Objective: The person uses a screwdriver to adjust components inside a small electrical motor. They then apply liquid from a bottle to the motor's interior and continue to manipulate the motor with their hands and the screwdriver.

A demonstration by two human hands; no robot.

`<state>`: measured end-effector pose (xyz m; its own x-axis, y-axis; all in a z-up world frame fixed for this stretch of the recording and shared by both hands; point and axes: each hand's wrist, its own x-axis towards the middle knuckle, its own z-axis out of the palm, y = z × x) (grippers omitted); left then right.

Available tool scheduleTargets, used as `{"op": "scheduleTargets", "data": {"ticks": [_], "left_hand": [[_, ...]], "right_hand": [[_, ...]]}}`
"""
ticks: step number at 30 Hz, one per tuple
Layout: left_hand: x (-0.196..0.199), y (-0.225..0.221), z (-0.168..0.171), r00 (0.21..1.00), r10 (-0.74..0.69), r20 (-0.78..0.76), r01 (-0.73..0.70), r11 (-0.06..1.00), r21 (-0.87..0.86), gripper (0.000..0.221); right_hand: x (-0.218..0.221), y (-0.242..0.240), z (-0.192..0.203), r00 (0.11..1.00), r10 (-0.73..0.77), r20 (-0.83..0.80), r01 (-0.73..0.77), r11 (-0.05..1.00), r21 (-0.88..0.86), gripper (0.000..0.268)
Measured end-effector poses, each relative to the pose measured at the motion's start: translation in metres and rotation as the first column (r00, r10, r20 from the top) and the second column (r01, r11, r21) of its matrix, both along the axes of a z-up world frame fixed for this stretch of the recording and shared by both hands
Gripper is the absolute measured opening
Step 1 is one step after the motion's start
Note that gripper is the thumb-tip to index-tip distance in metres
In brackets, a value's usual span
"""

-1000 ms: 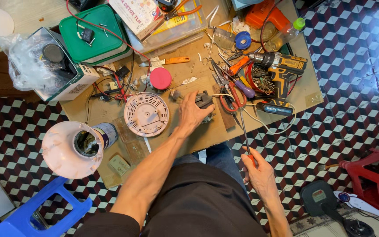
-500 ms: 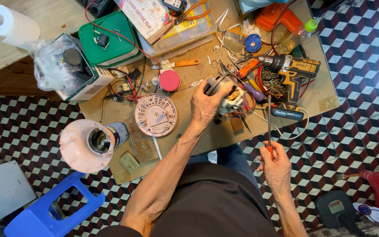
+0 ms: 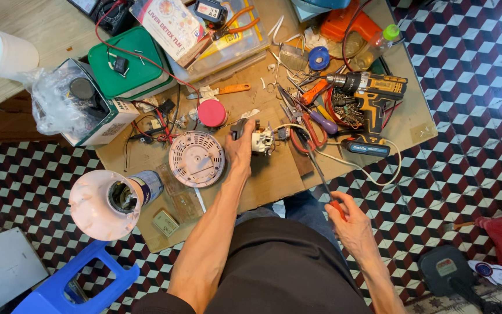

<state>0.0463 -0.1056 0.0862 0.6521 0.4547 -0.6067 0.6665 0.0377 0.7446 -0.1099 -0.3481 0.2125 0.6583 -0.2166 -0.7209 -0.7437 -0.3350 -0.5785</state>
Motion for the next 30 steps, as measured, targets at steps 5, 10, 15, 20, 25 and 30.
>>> {"op": "scheduleTargets", "data": {"ticks": [5, 10, 15, 20, 25, 30], "left_hand": [[-0.013, 0.021, -0.007, 0.986, -0.113, -0.121, 0.114, 0.993, 0.004, 0.08], [-0.013, 0.025, -0.018, 0.94, -0.233, -0.25, 0.284, 0.94, 0.192, 0.084], [-0.018, -0.007, -0.037, 0.971, -0.02, 0.238, -0.089, 0.895, 0.436, 0.086], [-0.02, -0.005, -0.031, 0.99, 0.11, 0.092, -0.134, 0.942, 0.308, 0.075], [-0.019, 0.021, -0.029, 0.965, 0.261, 0.021, -0.261, 0.965, -0.01, 0.066], [-0.017, 0.018, -0.032, 0.919, 0.393, 0.04, -0.389, 0.917, -0.082, 0.06]], "right_hand": [[0.024, 0.003, -0.004, 0.97, 0.23, 0.074, -0.227, 0.973, -0.037, 0.04], [0.049, -0.015, -0.018, 0.896, 0.403, 0.185, -0.381, 0.913, -0.144, 0.038], [0.081, -0.04, -0.026, 0.866, 0.456, 0.207, -0.453, 0.889, -0.066, 0.037], [0.13, -0.062, -0.022, 0.772, 0.628, 0.094, -0.627, 0.778, -0.049, 0.039], [0.176, -0.062, -0.017, 0.626, 0.768, 0.138, -0.773, 0.634, -0.021, 0.04], [0.201, -0.05, -0.007, 0.564, 0.817, 0.118, -0.822, 0.569, -0.012, 0.038]]}}
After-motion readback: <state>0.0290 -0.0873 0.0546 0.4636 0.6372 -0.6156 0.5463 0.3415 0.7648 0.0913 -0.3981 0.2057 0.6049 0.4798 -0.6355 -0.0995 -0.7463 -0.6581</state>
